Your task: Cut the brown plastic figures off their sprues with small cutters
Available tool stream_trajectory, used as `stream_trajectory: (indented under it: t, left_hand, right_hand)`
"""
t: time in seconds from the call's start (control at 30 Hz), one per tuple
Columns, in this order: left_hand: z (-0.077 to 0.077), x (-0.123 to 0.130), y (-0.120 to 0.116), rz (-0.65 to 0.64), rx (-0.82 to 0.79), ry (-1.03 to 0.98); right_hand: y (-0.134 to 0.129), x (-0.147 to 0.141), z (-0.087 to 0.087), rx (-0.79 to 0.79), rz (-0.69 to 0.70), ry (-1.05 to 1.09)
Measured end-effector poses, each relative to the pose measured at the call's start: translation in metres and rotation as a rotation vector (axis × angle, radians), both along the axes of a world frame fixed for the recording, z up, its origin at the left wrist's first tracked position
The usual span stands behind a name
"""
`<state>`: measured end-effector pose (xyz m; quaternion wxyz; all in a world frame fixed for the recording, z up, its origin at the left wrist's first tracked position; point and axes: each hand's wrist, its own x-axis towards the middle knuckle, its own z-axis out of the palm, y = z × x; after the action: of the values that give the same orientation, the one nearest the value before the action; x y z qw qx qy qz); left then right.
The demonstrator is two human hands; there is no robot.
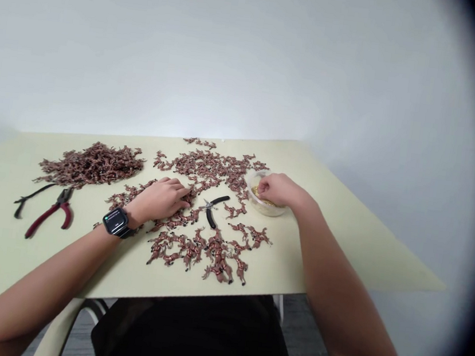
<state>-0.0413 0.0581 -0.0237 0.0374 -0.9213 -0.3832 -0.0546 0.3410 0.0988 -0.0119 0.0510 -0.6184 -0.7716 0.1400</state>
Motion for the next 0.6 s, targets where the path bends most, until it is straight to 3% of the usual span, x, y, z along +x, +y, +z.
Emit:
stream_trajectory:
  t: [0.6]
  left_hand:
    - [0.0013, 0.0013, -0.0031, -0.024, 0.077, 0.053]
  right_hand:
    - [0.006, 0.0067, -0.0042, 0.035, -0.04, 0.004]
